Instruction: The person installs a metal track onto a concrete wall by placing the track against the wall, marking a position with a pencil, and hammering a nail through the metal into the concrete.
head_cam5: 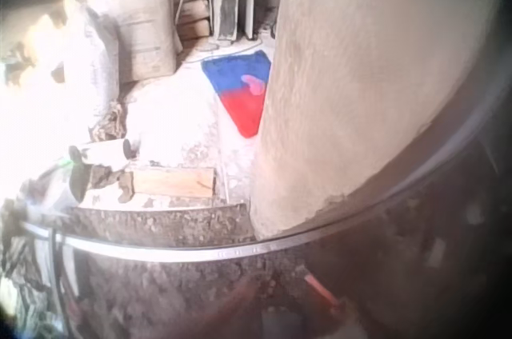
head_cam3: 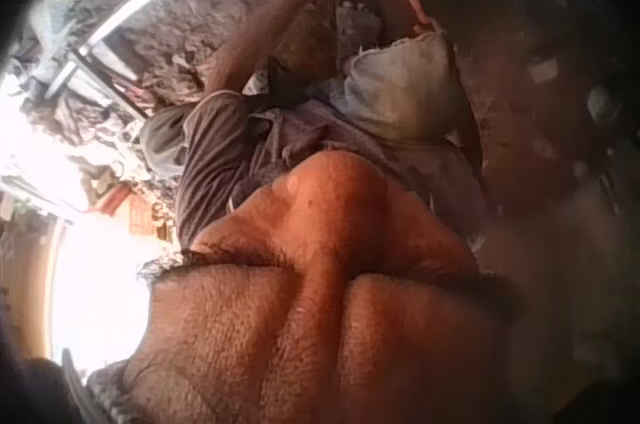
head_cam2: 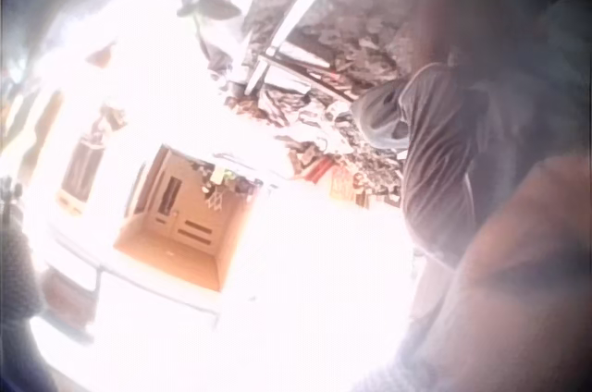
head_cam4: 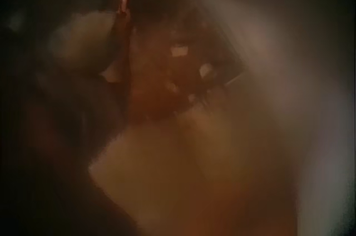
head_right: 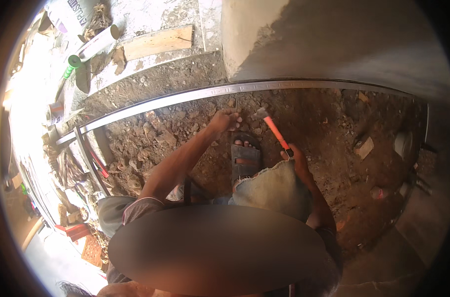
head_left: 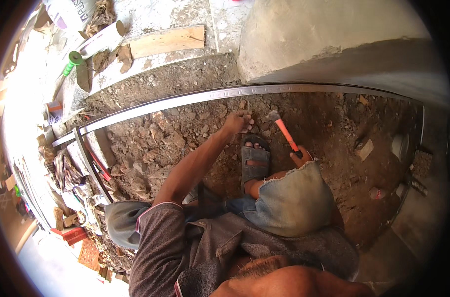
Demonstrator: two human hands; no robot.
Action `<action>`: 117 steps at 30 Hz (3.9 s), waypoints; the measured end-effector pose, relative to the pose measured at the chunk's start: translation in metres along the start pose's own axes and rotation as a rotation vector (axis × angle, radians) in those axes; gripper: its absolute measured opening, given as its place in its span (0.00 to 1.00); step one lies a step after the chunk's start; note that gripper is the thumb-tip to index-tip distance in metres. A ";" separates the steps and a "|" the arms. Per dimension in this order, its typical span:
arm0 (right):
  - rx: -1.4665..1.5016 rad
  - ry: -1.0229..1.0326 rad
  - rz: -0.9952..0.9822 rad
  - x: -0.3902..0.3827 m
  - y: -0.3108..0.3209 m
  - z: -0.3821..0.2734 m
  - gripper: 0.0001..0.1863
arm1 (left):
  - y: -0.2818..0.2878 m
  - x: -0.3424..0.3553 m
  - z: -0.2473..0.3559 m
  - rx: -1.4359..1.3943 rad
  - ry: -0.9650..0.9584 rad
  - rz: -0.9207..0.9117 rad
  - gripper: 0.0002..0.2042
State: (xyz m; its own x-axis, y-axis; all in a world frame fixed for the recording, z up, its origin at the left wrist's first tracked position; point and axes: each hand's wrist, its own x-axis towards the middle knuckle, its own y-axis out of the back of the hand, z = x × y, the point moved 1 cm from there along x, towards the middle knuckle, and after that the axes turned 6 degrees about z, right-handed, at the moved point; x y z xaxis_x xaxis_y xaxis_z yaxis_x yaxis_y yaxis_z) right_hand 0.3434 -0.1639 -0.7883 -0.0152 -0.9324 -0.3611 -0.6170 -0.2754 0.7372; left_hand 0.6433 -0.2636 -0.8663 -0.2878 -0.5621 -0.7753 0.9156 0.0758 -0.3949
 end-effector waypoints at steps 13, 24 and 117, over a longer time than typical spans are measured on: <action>0.093 -0.216 0.139 -0.002 -0.028 0.055 0.15 | -0.021 0.026 -0.006 -0.068 -0.130 0.151 0.08; 0.228 -0.329 0.076 -0.004 -0.035 0.053 0.21 | -0.018 0.039 -0.021 -0.139 -0.147 0.125 0.08; 0.689 -0.221 -0.047 0.139 -0.140 -0.087 0.11 | -0.021 0.046 0.019 -0.601 -0.221 0.314 0.23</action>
State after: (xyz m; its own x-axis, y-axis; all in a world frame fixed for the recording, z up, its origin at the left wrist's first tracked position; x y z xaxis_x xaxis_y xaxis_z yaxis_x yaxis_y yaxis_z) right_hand 0.4961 -0.2758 -0.8919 -0.0900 -0.8341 -0.5443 -0.9754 -0.0366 0.2173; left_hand 0.6157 -0.3067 -0.8844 0.0858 -0.5879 -0.8043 0.6147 0.6666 -0.4217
